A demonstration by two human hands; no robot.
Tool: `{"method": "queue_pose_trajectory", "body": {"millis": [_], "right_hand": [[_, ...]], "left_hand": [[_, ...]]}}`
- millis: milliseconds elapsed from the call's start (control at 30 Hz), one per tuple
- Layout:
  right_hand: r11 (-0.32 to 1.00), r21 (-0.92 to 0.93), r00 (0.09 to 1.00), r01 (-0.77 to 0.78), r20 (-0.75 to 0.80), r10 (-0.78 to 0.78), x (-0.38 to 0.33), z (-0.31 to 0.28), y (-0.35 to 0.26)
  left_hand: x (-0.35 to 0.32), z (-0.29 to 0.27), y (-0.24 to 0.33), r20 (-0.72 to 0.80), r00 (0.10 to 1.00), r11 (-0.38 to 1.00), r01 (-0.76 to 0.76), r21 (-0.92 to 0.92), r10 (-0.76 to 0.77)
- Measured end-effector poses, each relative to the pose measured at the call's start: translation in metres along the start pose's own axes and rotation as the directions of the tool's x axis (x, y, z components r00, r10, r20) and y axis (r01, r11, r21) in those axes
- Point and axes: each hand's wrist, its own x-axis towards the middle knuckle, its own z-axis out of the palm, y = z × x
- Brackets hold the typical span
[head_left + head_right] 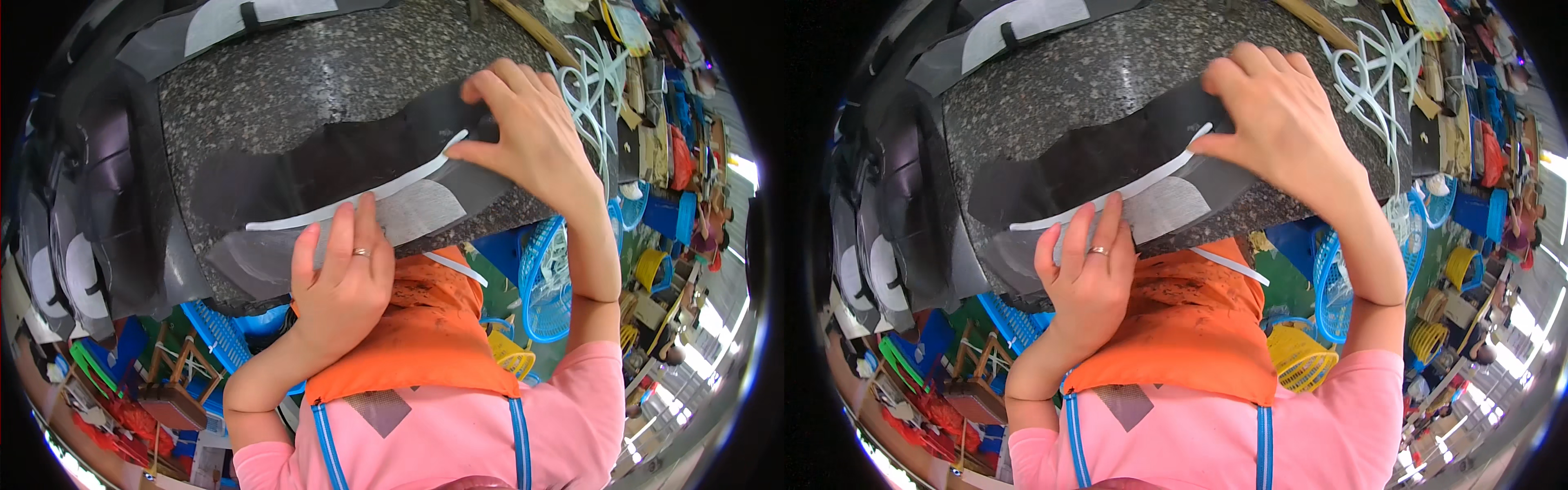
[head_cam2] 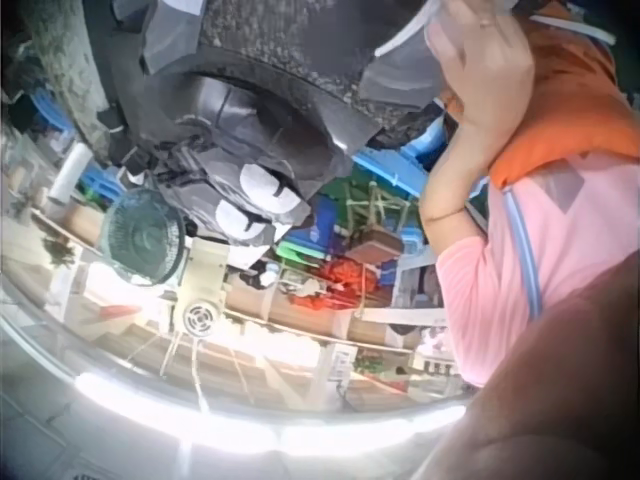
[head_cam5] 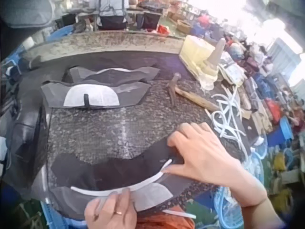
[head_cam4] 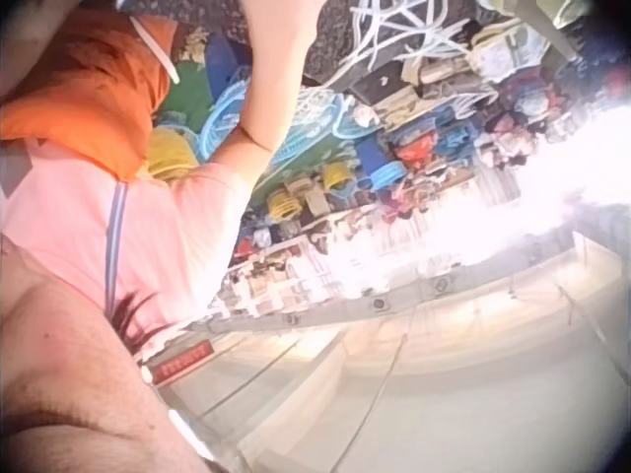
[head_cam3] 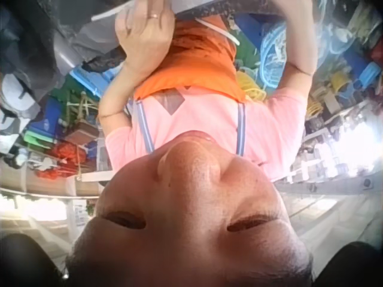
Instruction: The person applies adhesive strips to the edges of black fabric shoe components, folds the edges over to secure them, and occasionally uses a hammer to press the seams flat on a work bench.
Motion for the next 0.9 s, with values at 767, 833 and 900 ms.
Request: {"method": "queue_pose_trajectory", "body": {"millis": [767,833,900], "right_hand": [[0.724,0.474,0.813,0.501,0.028,-0.581,-0.008,0.045,-0.095],[0.693,0.392,0.713,0.605,0.122,-0.691,0.0,0.04,-0.094],[0.69,0.376,0.702,0.618,0.132,-0.7,0.004,0.035,-0.096]], "left_hand": [[-0.048,-0.018,-0.08,-0.1,0.864,0.646,0.287,-0.708,-0.494],[-0.052,-0.018,-0.086,-0.065,0.98,0.867,0.137,-0.479,-0.191],[-0.057,-0.024,-0.085,0.027,0.994,0.93,0.104,-0.353,-0.101]]}}
